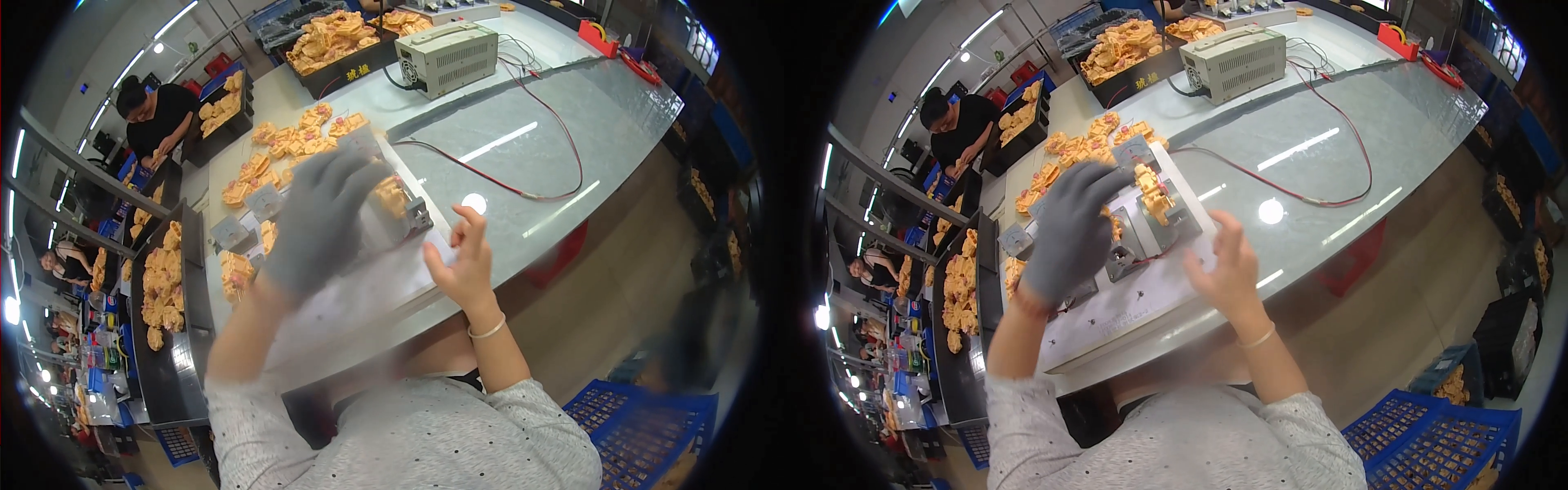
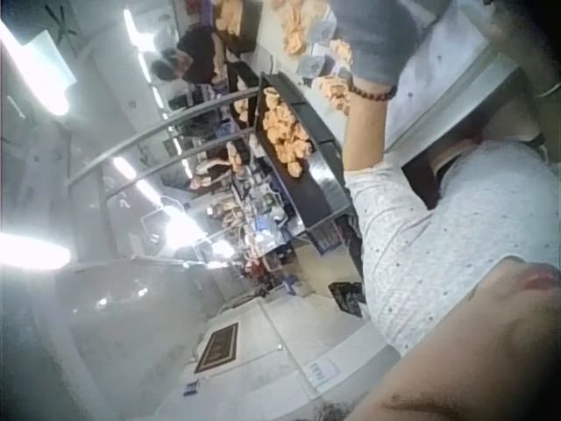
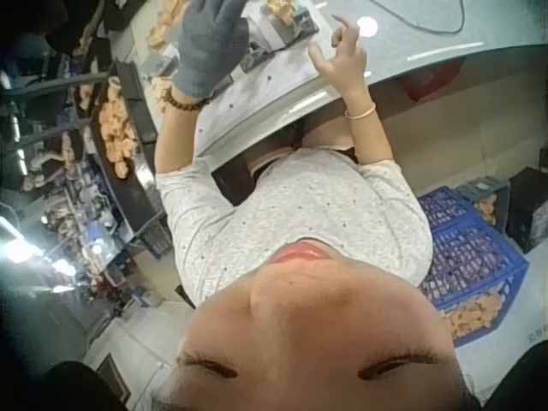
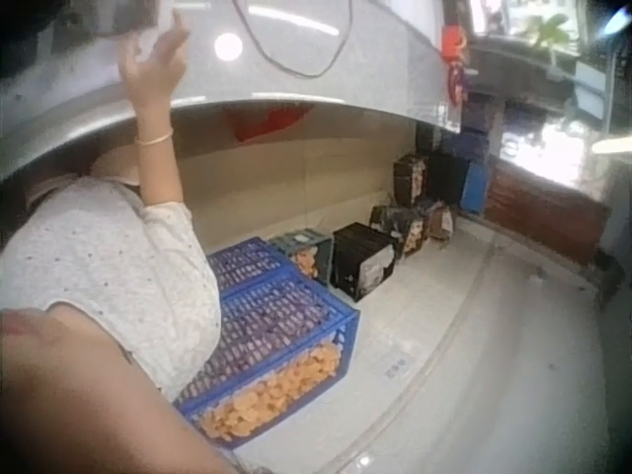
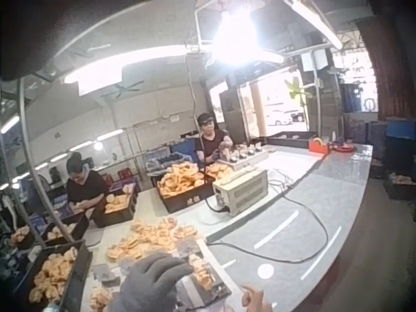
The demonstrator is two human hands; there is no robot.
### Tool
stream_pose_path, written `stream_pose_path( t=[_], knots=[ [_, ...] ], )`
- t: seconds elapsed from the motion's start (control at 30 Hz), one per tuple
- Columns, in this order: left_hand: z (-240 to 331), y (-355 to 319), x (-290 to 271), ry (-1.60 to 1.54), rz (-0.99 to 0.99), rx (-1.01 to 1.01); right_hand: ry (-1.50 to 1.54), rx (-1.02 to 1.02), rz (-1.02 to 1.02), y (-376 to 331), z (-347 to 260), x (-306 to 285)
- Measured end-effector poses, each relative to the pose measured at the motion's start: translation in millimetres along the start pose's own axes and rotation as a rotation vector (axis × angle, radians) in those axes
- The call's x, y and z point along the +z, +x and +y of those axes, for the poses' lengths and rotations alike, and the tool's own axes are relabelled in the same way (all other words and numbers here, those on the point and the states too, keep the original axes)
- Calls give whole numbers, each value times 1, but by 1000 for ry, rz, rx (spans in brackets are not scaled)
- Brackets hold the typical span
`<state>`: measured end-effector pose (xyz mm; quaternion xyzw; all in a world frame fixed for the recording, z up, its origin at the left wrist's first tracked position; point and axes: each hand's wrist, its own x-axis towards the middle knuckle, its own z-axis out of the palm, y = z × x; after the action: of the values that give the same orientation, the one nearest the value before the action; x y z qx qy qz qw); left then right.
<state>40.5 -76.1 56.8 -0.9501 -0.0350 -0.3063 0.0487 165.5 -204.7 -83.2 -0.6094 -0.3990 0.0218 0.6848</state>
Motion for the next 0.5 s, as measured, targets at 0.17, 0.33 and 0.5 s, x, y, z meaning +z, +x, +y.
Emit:
stream_pose_path(
  t=[0.17, 0.33, 0.5],
  knots=[
    [50, -144, -70, 9, 225, -181, -378, -213, -190, -7, 7, -8],
    [56, -224, -34, 299, 162, -734, -477, -288, -109, -13, 16, 0],
    [59, -253, -6, 331, 220, -842, -518, -299, -117, -15, 17, -1]
  ],
)
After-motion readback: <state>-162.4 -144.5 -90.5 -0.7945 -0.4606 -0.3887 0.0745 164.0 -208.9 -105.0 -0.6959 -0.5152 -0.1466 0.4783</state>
